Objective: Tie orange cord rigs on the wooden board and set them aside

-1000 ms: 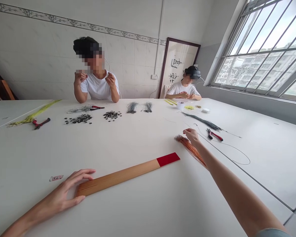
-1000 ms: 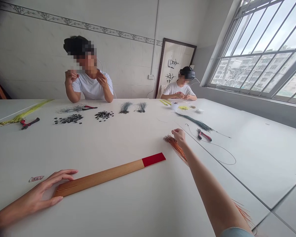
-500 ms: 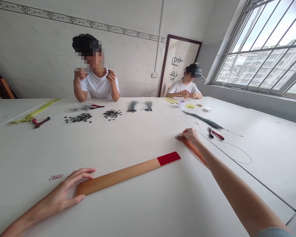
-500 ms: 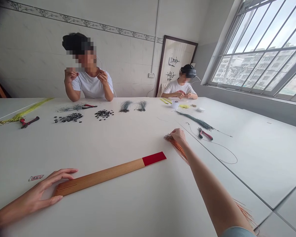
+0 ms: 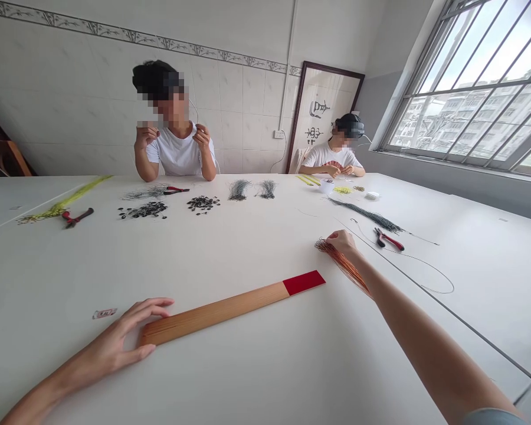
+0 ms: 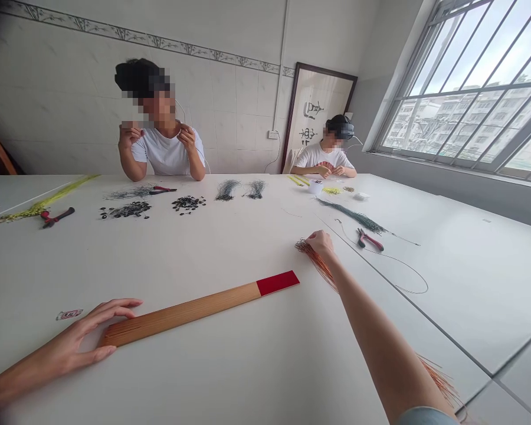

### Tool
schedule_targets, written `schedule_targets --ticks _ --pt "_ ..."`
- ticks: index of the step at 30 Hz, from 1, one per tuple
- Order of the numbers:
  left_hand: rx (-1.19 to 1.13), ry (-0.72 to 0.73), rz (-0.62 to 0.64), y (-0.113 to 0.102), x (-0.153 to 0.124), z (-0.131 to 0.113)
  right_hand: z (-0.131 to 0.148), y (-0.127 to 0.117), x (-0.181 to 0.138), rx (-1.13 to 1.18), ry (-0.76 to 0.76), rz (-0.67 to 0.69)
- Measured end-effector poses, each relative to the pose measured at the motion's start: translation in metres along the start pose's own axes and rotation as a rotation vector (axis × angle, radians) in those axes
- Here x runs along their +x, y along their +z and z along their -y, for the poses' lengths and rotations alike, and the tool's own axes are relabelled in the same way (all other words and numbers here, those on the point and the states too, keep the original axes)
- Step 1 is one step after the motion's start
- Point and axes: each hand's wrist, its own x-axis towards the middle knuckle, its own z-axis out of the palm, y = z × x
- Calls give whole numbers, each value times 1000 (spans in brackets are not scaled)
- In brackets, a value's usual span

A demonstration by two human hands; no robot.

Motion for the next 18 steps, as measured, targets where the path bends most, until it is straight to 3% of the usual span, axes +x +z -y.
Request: schedule_targets --ticks 9,18 --pt "-69 -15 12 -2 1 -8 11 -16 -17 120 95 75" --pt "-62 -15 2 -3 0 -9 1 -18 -17 169 23 34"
